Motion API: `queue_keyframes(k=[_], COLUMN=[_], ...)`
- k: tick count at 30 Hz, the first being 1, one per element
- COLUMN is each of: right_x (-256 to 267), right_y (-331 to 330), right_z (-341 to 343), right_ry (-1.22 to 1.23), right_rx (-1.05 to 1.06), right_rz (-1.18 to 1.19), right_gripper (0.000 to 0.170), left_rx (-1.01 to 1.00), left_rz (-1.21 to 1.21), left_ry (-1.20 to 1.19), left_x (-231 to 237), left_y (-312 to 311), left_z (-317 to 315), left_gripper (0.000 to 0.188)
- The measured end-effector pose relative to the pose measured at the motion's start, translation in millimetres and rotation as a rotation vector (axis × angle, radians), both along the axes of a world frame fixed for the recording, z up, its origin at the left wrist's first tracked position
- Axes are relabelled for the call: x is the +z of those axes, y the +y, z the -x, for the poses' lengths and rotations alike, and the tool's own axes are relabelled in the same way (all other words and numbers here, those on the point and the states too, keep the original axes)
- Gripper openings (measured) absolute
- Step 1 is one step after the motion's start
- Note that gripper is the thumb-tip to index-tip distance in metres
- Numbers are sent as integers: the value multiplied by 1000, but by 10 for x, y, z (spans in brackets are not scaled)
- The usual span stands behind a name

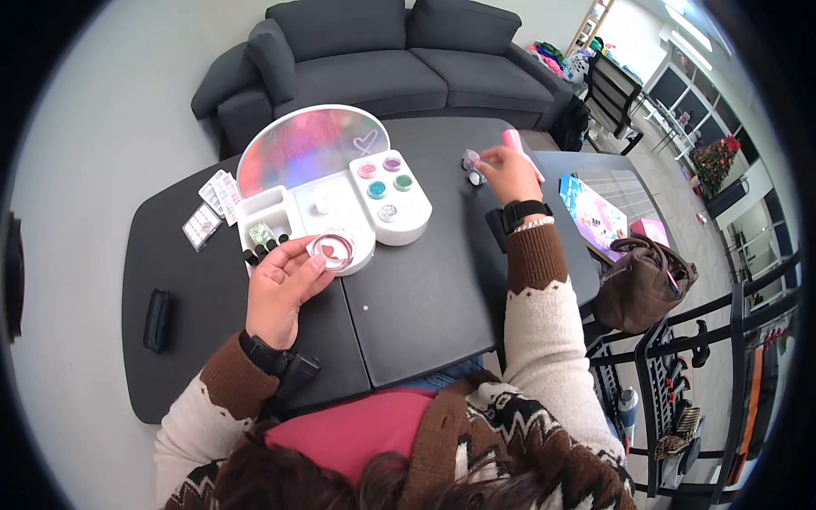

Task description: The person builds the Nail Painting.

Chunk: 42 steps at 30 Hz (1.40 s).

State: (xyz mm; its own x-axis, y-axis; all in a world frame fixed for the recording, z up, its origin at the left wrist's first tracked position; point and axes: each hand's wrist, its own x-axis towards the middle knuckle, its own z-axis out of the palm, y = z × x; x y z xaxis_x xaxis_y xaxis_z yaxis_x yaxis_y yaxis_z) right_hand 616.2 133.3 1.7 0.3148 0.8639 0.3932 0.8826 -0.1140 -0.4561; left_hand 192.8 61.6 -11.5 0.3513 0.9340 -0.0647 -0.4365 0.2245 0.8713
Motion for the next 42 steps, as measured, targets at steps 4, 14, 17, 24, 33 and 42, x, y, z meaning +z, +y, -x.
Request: queue_keyframes(k=[4,14,17,24,33,42], right_x=[-217,668,568,415,389,327], right_y=[58,-992,-1182,-1308,-1250,-1297], right_z=[-141,1657,1998,2333,2235,2259], right_ry=[80,615,313,134,29,23], right_rx=[-24,676,699,603,616,560], right_rz=[128,-34,-149,-270,-324,-260], right_gripper=[32,24,24,42,35,28], left_rx=[-7,31,28,70,53,61], left_rz=[10,-39,-73,-24,-126,-110], left_ry=[32,127,116,34,59,66], left_x=[-16,-35,-50,-94,-133,-132], left_y=[10,-17,-41,-5,-24,-20], left_z=[-14,-31,-31,-19,-30,-39], left_gripper=[38,32,32,35,32,34])
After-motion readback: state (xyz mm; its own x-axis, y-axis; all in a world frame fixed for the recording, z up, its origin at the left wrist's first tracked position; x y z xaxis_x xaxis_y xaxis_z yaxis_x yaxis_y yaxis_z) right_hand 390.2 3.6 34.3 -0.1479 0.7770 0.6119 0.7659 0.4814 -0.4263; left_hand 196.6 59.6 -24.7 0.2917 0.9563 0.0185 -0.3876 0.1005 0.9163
